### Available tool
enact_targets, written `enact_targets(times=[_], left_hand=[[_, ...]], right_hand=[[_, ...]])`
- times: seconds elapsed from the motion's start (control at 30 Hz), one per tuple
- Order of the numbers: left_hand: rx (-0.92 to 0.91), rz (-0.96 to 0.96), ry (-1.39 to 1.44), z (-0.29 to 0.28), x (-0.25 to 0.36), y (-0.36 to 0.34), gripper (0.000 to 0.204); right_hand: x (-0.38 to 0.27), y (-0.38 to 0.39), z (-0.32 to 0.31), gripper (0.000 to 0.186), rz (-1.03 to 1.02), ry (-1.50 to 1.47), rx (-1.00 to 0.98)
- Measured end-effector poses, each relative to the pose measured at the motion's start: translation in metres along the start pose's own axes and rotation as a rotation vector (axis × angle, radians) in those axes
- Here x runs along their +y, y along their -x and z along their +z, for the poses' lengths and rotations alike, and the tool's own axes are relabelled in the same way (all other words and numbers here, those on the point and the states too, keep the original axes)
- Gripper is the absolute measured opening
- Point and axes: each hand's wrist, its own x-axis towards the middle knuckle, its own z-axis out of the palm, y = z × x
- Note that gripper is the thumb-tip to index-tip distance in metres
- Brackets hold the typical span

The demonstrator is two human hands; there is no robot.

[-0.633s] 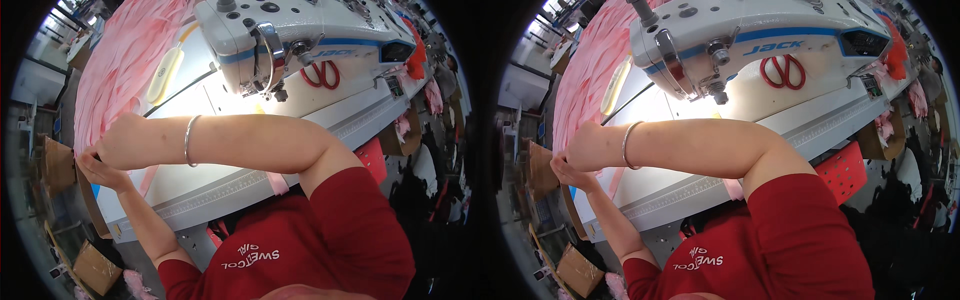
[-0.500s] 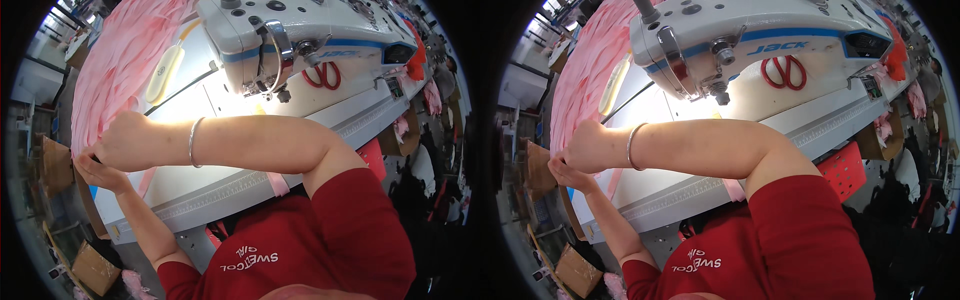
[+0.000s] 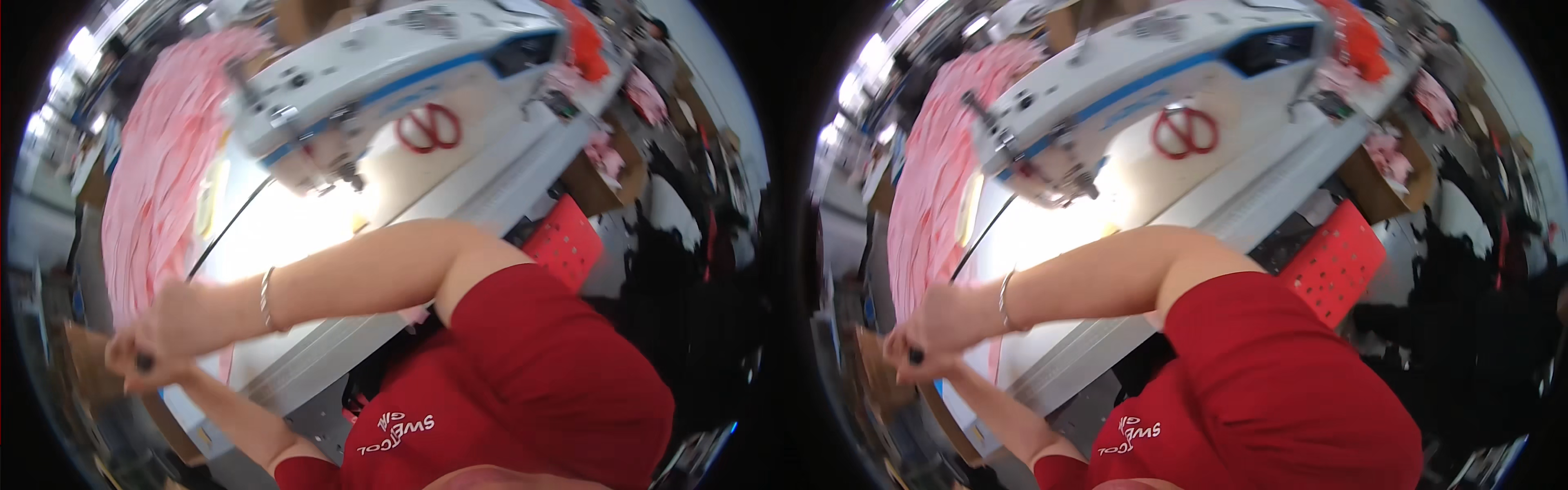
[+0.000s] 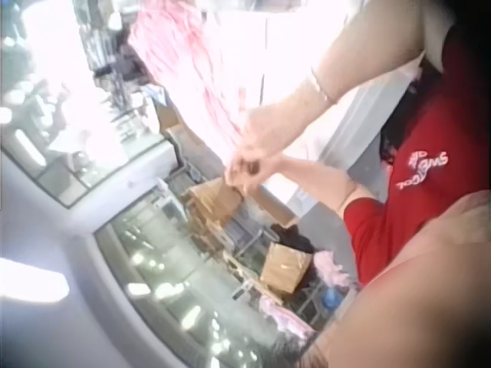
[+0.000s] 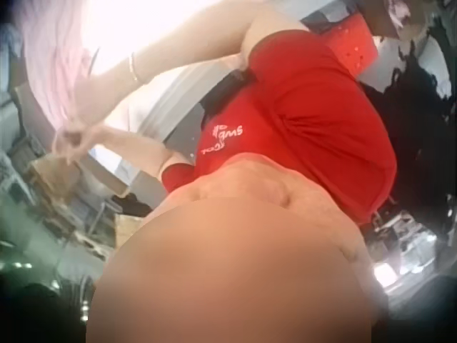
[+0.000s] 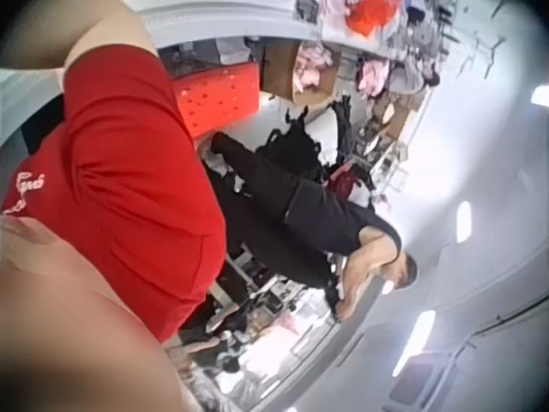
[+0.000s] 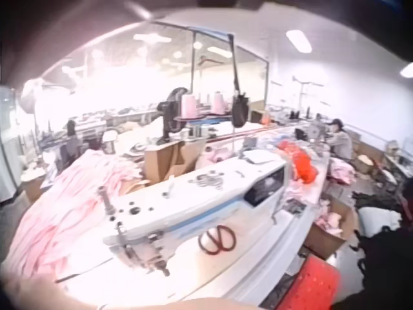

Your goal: Operating an industrial sewing machine to sew fabric strips.

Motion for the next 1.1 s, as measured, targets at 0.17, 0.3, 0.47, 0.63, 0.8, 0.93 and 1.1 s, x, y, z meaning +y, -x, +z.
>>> enact_targets(times=[0.17, 0.3, 0.47, 0.63, 0.8, 0.93, 1.1], left_hand=[[-0.128, -0.256, 0.193, -0.020, -0.008, -0.011, 0.048], [-0.290, -0.354, -0.586, -0.010, -0.046, 0.002, 0.034], [-0.457, -0.190, -0.578, 0.012, -0.030, 0.026, 0.030], [-0.432, -0.266, -0.557, 0.058, -0.015, 0.044, 0.028], [-0.489, -0.284, -0.590, 0.053, -0.024, 0.047, 0.029], [-0.507, -0.286, -0.623, 0.027, -0.030, 0.032, 0.033], [-0.802, -0.176, -0.355, 0.080, -0.047, 0.040, 0.049]], right_hand=[[-0.072, 0.032, -0.050, 0.015, -0.151, 0.198, 0.172], [-0.072, 0.099, -0.216, 0.023, -0.027, 0.198, 0.211], [-0.066, 0.209, -0.437, 0.018, 0.278, 0.757, 1.044], [-0.002, 0.330, -0.531, 0.020, 0.531, 0.783, 1.261], [0.070, 0.378, -0.529, 0.022, 0.566, 0.591, 1.398], [0.144, 0.384, -0.501, 0.032, 0.817, -0.211, 1.637], [0.141, 0.456, -0.562, 0.010, 0.929, -0.558, 1.491]])
